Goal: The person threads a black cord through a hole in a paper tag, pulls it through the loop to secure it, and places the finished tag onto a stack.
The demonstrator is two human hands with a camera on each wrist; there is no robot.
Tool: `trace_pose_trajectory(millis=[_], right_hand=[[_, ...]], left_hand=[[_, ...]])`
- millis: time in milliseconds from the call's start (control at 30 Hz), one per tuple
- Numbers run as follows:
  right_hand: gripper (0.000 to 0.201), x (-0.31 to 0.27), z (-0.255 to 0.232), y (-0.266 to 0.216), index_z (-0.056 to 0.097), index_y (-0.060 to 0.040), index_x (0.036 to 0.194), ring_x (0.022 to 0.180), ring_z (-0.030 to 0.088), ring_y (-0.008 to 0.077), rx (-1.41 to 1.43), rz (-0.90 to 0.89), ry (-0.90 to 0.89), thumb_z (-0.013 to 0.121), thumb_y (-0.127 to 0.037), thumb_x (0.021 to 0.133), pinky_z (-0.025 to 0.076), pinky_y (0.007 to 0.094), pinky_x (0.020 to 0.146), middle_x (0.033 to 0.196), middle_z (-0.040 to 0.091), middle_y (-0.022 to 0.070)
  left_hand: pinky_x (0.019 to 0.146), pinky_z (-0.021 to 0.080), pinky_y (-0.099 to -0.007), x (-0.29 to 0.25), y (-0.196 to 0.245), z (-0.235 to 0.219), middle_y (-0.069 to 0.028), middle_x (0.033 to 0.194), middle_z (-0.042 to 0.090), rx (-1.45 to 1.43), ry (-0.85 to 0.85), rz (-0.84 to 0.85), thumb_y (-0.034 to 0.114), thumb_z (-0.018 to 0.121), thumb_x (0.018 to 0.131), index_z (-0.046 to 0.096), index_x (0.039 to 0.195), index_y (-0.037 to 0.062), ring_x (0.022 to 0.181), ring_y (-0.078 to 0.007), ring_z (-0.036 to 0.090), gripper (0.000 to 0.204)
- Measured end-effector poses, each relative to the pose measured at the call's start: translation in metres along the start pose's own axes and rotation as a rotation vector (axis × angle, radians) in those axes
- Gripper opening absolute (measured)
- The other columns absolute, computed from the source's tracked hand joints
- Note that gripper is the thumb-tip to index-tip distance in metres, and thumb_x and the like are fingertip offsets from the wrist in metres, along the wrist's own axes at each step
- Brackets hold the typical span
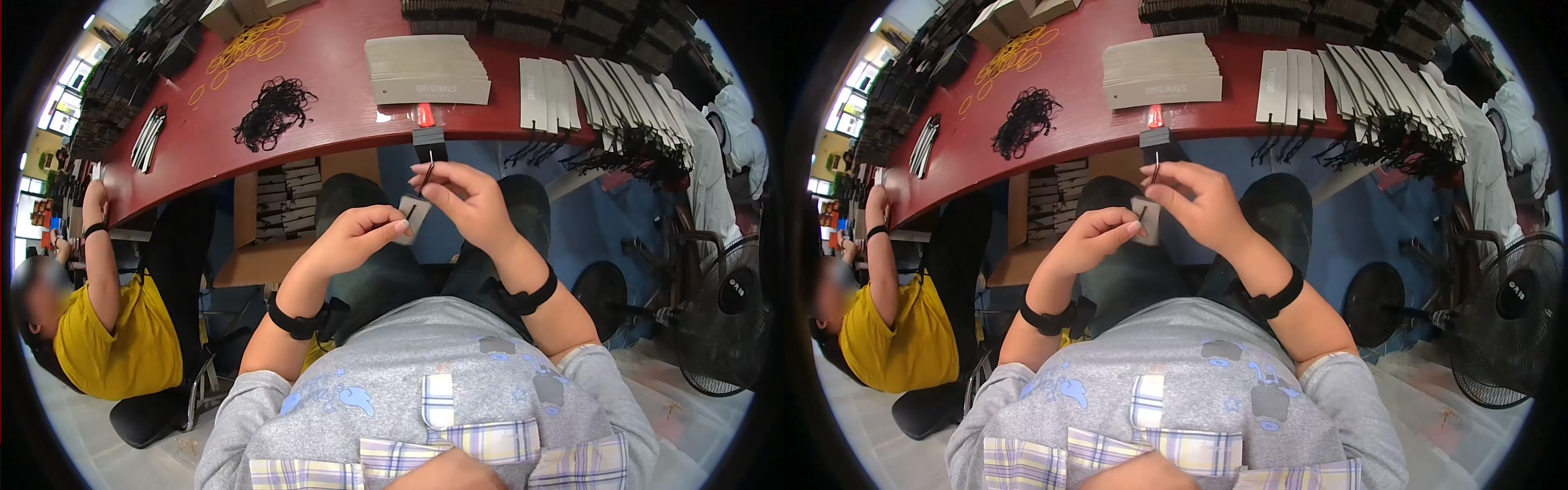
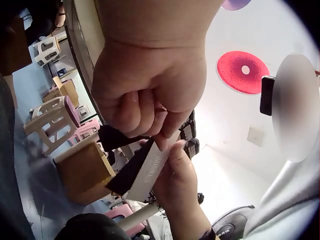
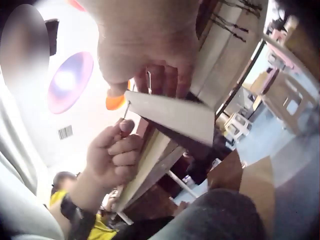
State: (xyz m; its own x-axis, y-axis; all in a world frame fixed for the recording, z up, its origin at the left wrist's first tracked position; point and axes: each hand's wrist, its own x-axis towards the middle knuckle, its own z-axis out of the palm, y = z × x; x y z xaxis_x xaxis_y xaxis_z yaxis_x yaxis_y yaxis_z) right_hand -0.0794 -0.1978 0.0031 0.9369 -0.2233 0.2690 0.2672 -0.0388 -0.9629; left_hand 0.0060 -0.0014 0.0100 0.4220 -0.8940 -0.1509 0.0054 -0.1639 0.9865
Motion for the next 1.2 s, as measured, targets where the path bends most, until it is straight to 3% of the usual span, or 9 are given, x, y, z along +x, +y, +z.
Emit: trace_pose_trajectory(millis=[233, 333, 567, 833, 867, 933, 967, 1067, 1200], right_hand=[[0.013, 0.001, -0.007, 0.011, 0.066, 0.0016, 0.097, 0.082, 0.062, 0.0113, -0.017, 0.147, 0.061, 0.060, -0.009, 0.093, 0.051, 0.0256, 0.069, 0.092, 0.066, 0.0066], [0.012, -0.003, -0.008, 0.008, 0.063, -0.0007, 0.093, 0.075, 0.059, 0.0085, 0.196, 0.134, 0.122, 0.058, -0.012, 0.093, 0.048, 0.0228, 0.065, 0.083, 0.064, 0.0033], [0.010, 0.000, -0.011, -0.003, 0.063, -0.0001, 0.096, 0.065, 0.053, 0.0120, 1.156, 0.262, -0.167, 0.059, -0.004, 0.088, 0.040, 0.0226, 0.058, 0.087, 0.065, 0.0094], [0.013, -0.010, -0.005, 0.022, 0.062, 0.0005, 0.096, 0.079, 0.061, 0.0119, 0.249, 0.133, 0.039, 0.061, 0.001, 0.083, 0.049, 0.0251, 0.071, 0.093, 0.065, 0.0069], [0.034, -0.015, -0.013, 0.040, 0.058, 0.0007, 0.114, 0.096, 0.063, 0.0198, -0.332, 0.159, -0.132, 0.065, -0.011, 0.082, 0.049, 0.0308, 0.086, 0.109, 0.064, 0.0124], [0.045, -0.018, -0.016, 0.088, 0.057, -0.0038, 0.123, 0.107, 0.058, 0.0275, -0.767, 0.098, -0.277, 0.064, -0.027, 0.085, 0.046, 0.0341, 0.091, 0.118, 0.060, 0.0169], [0.058, -0.007, -0.021, 0.086, 0.053, -0.0039, 0.130, 0.120, 0.051, 0.0341, -0.523, 0.364, -0.386, 0.063, -0.039, 0.084, 0.042, 0.0370, 0.098, 0.131, 0.052, 0.0217], [0.063, 0.016, -0.021, 0.057, 0.052, -0.0025, 0.129, 0.120, 0.051, 0.0334, -0.666, 0.390, -0.751, 0.064, -0.043, 0.083, 0.042, 0.0371, 0.099, 0.130, 0.053, 0.0222], [0.064, 0.014, -0.007, 0.045, 0.054, -0.0012, 0.125, 0.100, 0.060, 0.0270, -0.372, 0.954, -0.589, 0.065, -0.047, 0.082, 0.048, 0.0358, 0.091, 0.120, 0.057, 0.0178]], left_hand=[[0.064, 0.042, -0.0206, -0.008, -0.001, -0.006, 0.0028, 0.076, 0.058, 0.100, 0.024, -0.004, 0.016, 0.053, 0.097, 0.066, 0.096, 0.0003, 0.068, -0.0055, 0.047, 0.020], [0.062, 0.043, -0.0198, -0.011, -0.008, -0.010, -0.0012, 0.078, 0.062, 0.102, 0.111, -0.122, 0.011, 0.055, 0.096, 0.066, 0.100, -0.0009, 0.067, -0.0059, 0.051, 0.017], [0.065, 0.050, -0.0226, -0.006, -0.013, -0.008, -0.0092, 0.086, 0.068, -0.255, 0.292, -0.131, 0.007, 0.060, 0.092, 0.065, 0.099, -0.0013, 0.068, -0.0097, 0.060, 0.011], [0.069, 0.051, -0.0237, -0.005, -0.029, -0.005, -0.0045, 0.083, 0.065, -0.178, 0.360, -0.062, 0.008, 0.062, 0.091, 0.061, 0.092, 0.0009, 0.075, -0.0108, 0.062, 0.007], [0.070, 0.051, -0.0239, -0.007, -0.037, -0.009, -0.0038, 0.083, 0.064, -0.108, 0.302, -0.143, 0.008, 0.062, 0.091, 0.061, 0.091, 0.0009, 0.076, -0.0108, 0.062, 0.007], [0.071, 0.051, -0.0242, -0.008, -0.052, -0.016, -0.0024, 0.083, 0.063, 0.025, 0.180, -0.283, 0.009, 0.062, 0.091, 0.060, 0.091, 0.0009, 0.077, -0.0106, 0.061, 0.008], [0.071, 0.050, -0.0244, -0.007, -0.054, -0.013, -0.0022, 0.083, 0.063, 0.065, 0.177, -0.340, 0.010, 0.061, 0.092, 0.061, 0.092, 0.0007, 0.076, -0.0104, 0.061, 0.009], [0.071, 0.050, -0.0244, -0.007, -0.073, -0.017, -0.0024, 0.083, 0.063, 0.102, 0.103, -0.339, 0.011, 0.061, 0.092, 0.061, 0.092, 0.0010, 0.075, -0.0101, 0.060, 0.010], [0.068, 0.050, -0.0246, -0.009, -0.063, -0.003, -0.0033, 0.081, 0.063, 0.070, 0.164, -0.302, 0.007, 0.060, 0.091, 0.060, 0.105, 0.0003, 0.074, -0.0104, 0.061, 0.015]])
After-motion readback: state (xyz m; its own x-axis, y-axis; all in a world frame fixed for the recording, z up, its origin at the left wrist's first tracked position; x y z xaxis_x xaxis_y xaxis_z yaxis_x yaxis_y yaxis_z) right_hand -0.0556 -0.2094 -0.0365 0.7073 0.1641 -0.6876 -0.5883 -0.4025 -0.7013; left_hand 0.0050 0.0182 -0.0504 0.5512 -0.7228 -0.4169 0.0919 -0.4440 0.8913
